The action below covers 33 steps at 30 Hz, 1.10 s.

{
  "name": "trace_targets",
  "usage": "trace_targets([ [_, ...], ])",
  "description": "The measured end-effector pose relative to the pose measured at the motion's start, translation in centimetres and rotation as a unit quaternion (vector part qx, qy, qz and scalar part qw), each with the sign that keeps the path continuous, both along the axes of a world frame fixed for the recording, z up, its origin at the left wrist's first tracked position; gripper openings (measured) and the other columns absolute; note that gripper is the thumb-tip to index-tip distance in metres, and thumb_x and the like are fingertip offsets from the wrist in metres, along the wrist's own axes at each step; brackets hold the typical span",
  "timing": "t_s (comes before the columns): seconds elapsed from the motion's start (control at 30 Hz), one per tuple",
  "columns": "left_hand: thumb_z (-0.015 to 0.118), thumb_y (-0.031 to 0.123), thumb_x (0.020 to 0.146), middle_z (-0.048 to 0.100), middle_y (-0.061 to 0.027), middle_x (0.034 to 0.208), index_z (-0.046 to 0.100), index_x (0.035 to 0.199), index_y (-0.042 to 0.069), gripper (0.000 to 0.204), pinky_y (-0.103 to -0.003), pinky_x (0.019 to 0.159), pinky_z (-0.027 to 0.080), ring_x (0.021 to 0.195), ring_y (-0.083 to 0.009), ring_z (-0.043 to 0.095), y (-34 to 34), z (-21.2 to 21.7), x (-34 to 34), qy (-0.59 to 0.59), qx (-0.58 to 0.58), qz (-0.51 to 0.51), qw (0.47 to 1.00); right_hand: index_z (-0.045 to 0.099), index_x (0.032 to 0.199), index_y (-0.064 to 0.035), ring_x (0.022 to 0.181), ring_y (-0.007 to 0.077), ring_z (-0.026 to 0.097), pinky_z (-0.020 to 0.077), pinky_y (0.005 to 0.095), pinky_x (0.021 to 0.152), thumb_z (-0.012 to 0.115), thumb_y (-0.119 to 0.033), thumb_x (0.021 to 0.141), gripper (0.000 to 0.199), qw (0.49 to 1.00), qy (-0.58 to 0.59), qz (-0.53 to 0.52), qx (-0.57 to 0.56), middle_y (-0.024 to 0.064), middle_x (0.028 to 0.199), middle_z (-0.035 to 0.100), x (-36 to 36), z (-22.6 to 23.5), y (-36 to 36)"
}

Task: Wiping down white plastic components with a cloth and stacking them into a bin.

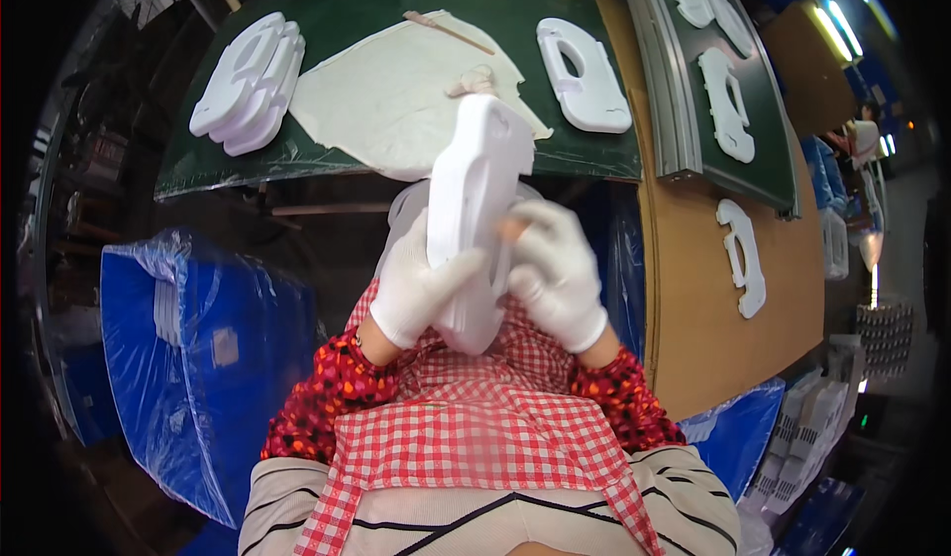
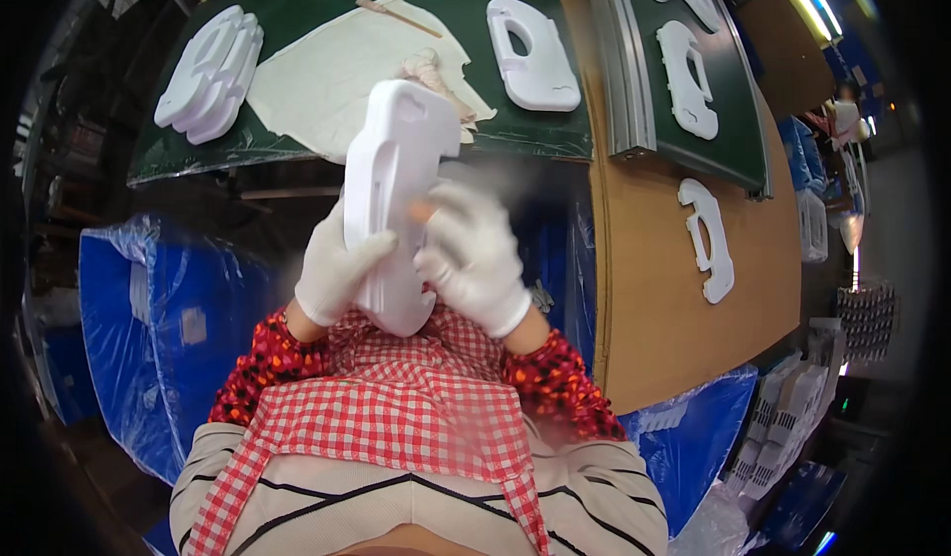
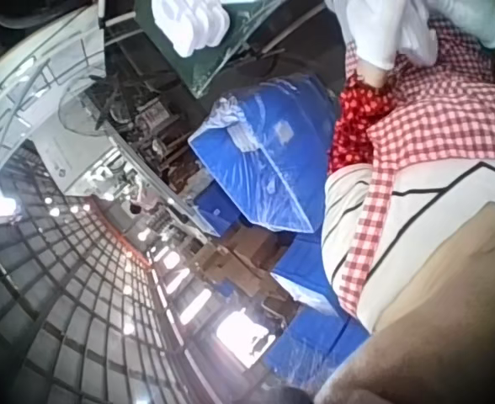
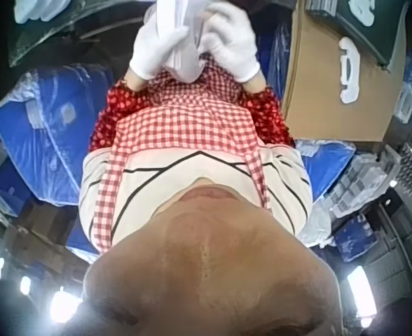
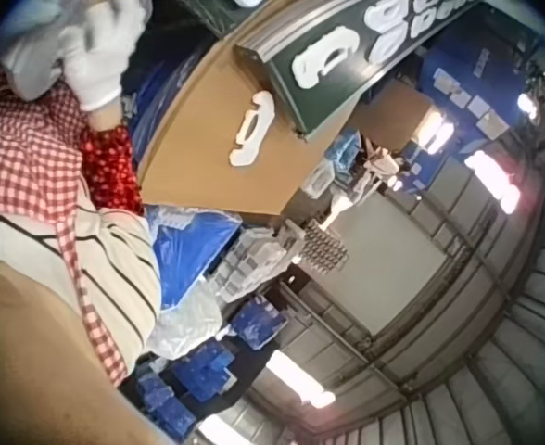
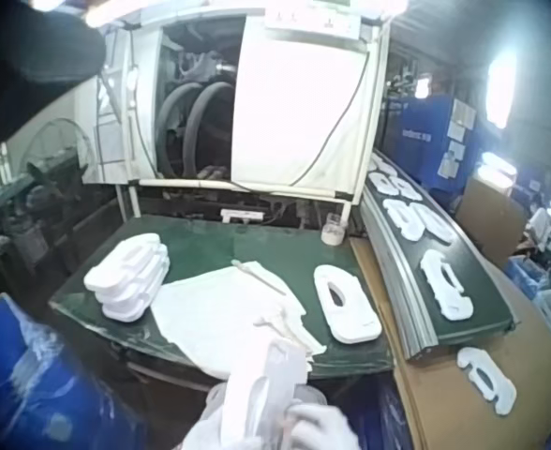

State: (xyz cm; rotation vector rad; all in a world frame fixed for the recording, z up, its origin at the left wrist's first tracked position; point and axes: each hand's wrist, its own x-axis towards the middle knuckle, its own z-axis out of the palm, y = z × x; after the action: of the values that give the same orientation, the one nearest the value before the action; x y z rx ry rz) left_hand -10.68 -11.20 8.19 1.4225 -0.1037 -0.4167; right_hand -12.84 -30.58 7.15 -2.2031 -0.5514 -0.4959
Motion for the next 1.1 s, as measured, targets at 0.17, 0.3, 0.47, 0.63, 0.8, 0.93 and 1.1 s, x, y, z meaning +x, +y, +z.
trace_targets([
  [0.17, 0.067, 0.024, 0.079, 0.061, -0.0121, 0.111, 0.045, 0.127, -0.004, 0.060, -0.031, 0.089, 0.046, 0.100, -0.0175, 0.058, 0.0, -0.4, -0.5, -0.075, 0.024, -0.130, 0.988, 0.053, 0.117, 0.0059, 0.107, 0.0267, 0.055, 0.0414, 0.0338, 0.093, 0.049, -0.056, 0.090, 0.067, 0.996, -0.034, -0.073, 0.037, 0.0180, 0.115, 0.057, 5.5, 3.6, -4.2],
  [0.3, 0.066, 0.031, 0.079, 0.061, -0.0159, 0.109, 0.046, 0.125, -0.004, 0.061, -0.032, 0.088, 0.046, 0.100, -0.0216, 0.060, 0.7, 0.0, -0.7, -0.018, 0.021, -0.201, 0.979, 0.062, 0.088, 0.0016, 0.066, 0.0109, 0.051, 0.0427, 0.0264, 0.060, 0.052, -0.055, 0.089, 0.058, 0.980, 0.170, 0.049, 0.089, 0.0051, 0.072, 0.056, 6.9, 4.3, -3.6],
  [0.47, 0.066, 0.035, 0.081, 0.062, -0.0257, 0.097, 0.046, 0.116, -0.004, 0.056, -0.037, 0.078, 0.050, 0.089, -0.0369, 0.063, 0.7, 1.1, -0.2, -0.148, 0.246, -0.146, 0.947, 0.061, 0.073, -0.0004, 0.064, 0.0311, 0.058, 0.0440, 0.0382, 0.060, 0.054, -0.045, 0.088, 0.047, 0.984, 0.173, -0.002, 0.031, 0.0201, 0.073, 0.059, 8.4, 3.0, -1.4],
  [0.63, 0.068, 0.046, 0.078, 0.061, -0.0300, 0.083, 0.039, 0.111, -0.003, 0.066, -0.050, 0.063, 0.048, 0.076, -0.0458, 0.061, 0.5, -0.7, 1.5, -0.175, 0.465, -0.051, 0.866, 0.068, 0.083, -0.0029, 0.068, 0.0336, 0.061, 0.0476, 0.0385, 0.064, 0.056, -0.044, 0.086, 0.043, 0.978, 0.187, -0.060, -0.070, 0.0192, 0.075, 0.062, 11.0, 2.4, 1.3],
  [0.8, 0.065, 0.045, 0.079, 0.064, -0.0250, 0.085, 0.052, 0.109, -0.005, 0.060, -0.045, 0.070, 0.049, 0.081, -0.0414, 0.062, 2.4, -3.0, 7.3, -0.204, 0.450, -0.022, 0.869, 0.064, 0.104, -0.0059, 0.088, 0.0327, 0.062, 0.0487, 0.0365, 0.080, 0.056, -0.044, 0.086, 0.043, 0.988, 0.132, -0.012, 0.075, 0.0197, 0.100, 0.064, 17.1, -3.0, 0.5],
  [0.93, 0.062, 0.048, 0.083, 0.067, -0.0238, 0.092, 0.061, 0.111, -0.006, 0.061, -0.039, 0.077, 0.049, 0.089, -0.0311, 0.066, 6.9, -5.4, 16.6, -0.163, 0.379, 0.018, 0.911, 0.065, 0.099, -0.0085, 0.098, 0.0350, 0.060, 0.0469, 0.0415, 0.084, 0.054, -0.045, 0.085, 0.041, 0.958, 0.216, -0.184, 0.031, 0.0172, 0.107, 0.063, 20.0, -2.7, -0.1],
  [1.1, 0.059, 0.048, 0.086, 0.065, -0.0208, 0.107, 0.055, 0.121, -0.006, 0.065, -0.037, 0.081, 0.049, 0.093, -0.0293, 0.064, 7.7, -8.9, 26.2, -0.029, 0.359, 0.052, 0.931, 0.060, 0.111, -0.0060, 0.099, 0.0334, 0.062, 0.0484, 0.0428, 0.085, 0.049, -0.041, 0.088, 0.043, 0.922, 0.187, -0.273, -0.199, 0.0205, 0.104, 0.064, 21.7, -6.3, 0.8],
])
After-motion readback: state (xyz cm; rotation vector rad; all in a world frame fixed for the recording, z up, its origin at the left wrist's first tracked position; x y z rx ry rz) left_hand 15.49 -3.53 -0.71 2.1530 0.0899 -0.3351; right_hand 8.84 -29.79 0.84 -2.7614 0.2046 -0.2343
